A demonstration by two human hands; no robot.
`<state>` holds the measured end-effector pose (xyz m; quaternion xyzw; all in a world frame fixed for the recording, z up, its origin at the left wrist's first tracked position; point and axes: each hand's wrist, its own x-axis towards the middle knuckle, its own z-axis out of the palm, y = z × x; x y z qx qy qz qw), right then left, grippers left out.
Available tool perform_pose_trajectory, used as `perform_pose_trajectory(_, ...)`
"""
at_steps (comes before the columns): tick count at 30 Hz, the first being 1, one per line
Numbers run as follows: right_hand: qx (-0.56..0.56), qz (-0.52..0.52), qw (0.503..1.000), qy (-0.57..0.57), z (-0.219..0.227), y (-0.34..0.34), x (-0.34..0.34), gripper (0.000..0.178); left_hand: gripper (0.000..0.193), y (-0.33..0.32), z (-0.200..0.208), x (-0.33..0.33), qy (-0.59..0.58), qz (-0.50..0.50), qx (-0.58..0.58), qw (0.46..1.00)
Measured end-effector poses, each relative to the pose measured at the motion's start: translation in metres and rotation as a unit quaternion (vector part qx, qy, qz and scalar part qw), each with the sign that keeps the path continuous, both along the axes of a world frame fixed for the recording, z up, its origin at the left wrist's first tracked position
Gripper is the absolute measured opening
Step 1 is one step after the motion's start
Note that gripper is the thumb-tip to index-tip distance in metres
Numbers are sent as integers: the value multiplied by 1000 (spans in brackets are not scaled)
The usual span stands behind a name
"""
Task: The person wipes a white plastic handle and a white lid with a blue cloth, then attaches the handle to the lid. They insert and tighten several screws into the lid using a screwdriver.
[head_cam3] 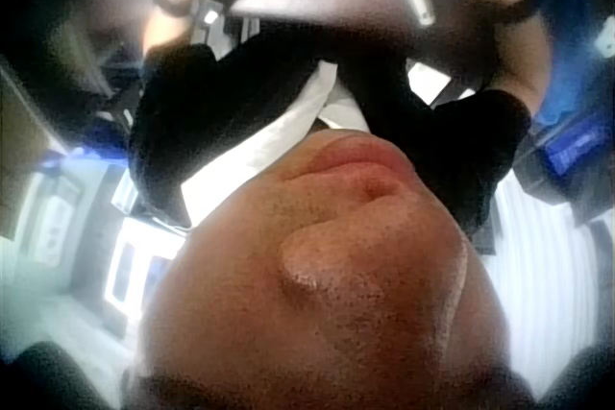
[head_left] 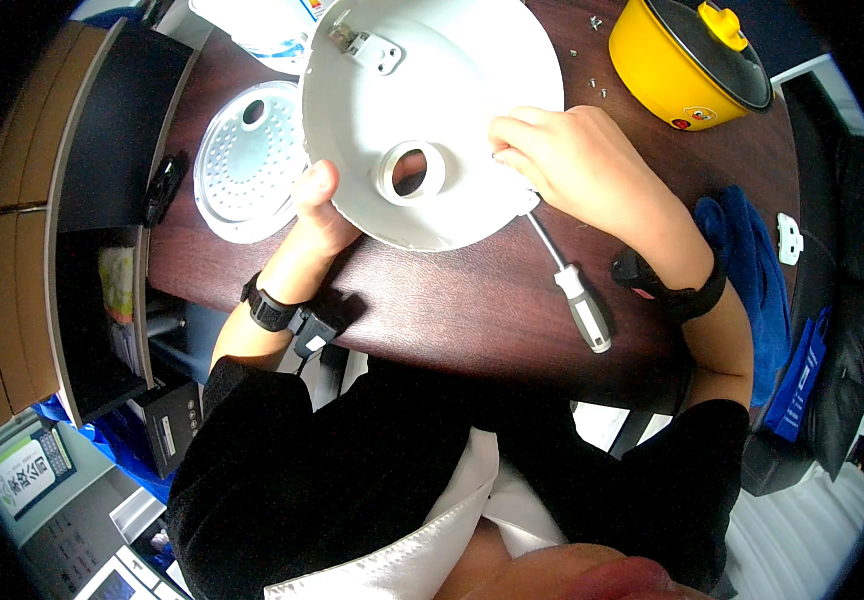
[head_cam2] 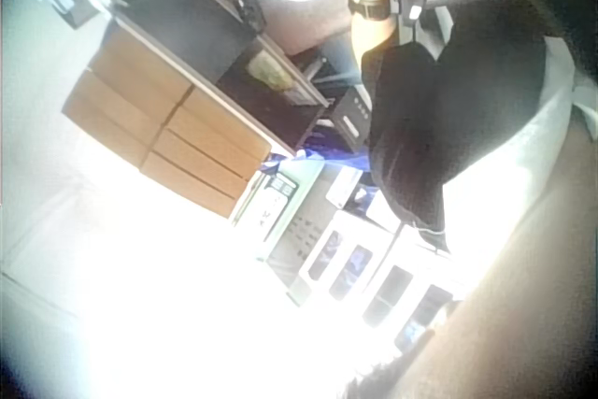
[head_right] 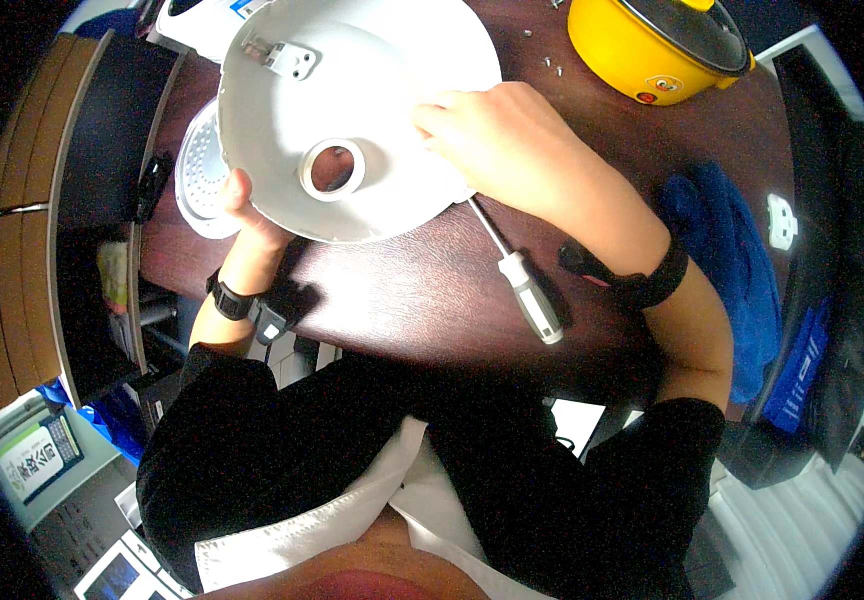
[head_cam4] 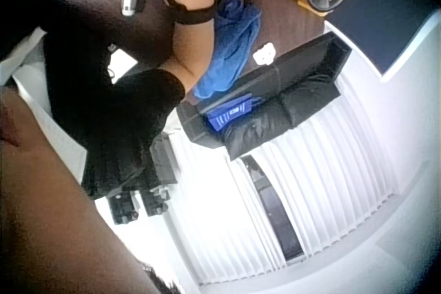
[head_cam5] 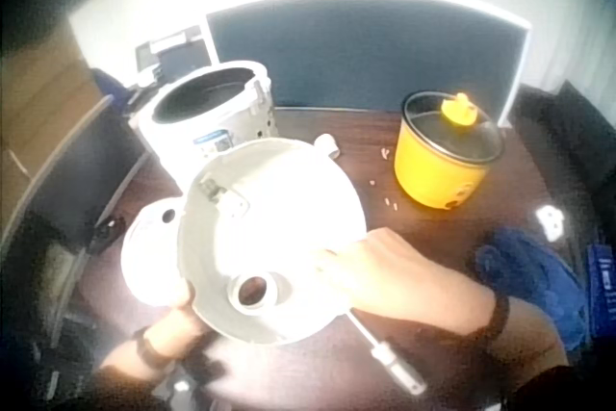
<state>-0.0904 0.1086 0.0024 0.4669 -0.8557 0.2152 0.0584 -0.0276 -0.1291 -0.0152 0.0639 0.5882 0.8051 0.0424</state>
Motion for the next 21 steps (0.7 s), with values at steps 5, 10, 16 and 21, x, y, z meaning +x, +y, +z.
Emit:
perform_pose_trajectory(5, 1, 10, 1000, -23, 4, 0, 0, 11, 102, -1, -1, 0, 0, -9, 5, 1000)
perform_pose_trajectory(10, -16, -3, 1000, -13, -1, -1, -2, 12, 102, -3, -3, -1, 4, -11, 2, 1000)
perform_pose_trajectory(16, 0, -47, 999, -28, -5, 0, -4, 14, 102, -2, -3, -1, 0, -4, 3, 1000)
perform_pose_trajectory(21, 16, -50, 998, -42, -2, -3, 0, 18, 103, -4, -4, -1, 0, -12, 0, 1000)
